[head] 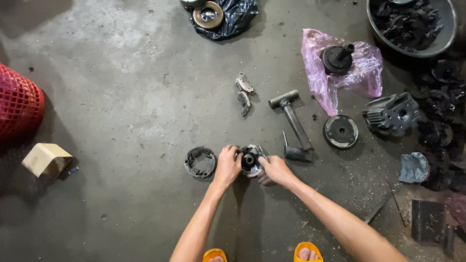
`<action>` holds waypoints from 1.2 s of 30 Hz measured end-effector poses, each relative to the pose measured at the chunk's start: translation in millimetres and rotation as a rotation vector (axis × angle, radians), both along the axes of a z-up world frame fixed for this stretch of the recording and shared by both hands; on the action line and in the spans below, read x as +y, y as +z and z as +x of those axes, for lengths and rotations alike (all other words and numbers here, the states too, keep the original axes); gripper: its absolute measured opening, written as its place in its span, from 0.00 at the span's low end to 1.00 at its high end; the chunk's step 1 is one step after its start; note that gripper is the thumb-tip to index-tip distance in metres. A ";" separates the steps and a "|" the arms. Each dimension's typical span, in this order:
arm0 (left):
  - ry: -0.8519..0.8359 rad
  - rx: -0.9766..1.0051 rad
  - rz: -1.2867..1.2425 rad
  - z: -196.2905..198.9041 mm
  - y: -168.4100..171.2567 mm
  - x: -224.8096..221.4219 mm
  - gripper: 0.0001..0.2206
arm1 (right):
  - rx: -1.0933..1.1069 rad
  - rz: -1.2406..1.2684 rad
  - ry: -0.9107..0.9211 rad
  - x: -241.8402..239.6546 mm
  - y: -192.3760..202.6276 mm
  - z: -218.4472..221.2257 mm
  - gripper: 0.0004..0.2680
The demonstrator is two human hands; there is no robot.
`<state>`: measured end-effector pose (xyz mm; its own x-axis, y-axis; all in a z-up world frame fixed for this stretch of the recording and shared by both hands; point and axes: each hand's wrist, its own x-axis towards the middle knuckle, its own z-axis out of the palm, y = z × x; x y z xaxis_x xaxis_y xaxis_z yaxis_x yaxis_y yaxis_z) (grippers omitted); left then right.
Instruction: Assembling a motorcycle centrifugal clutch assembly on the floor using a hammer and a punch
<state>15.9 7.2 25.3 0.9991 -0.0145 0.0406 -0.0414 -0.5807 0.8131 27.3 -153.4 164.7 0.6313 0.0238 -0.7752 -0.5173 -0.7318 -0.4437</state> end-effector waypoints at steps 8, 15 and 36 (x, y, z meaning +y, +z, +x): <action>0.211 0.172 -0.095 -52.7 17.3 4.5 0.05 | -0.305 -0.089 0.190 -27.7 -81.8 19.8 0.17; 0.668 0.682 -0.885 -64.9 15.2 5.4 0.07 | -0.518 0.019 0.160 -28.9 -72.8 27.1 0.13; -0.205 0.143 0.093 55.9 -14.4 14.2 0.10 | -0.495 0.091 0.141 -39.6 -72.2 28.0 0.14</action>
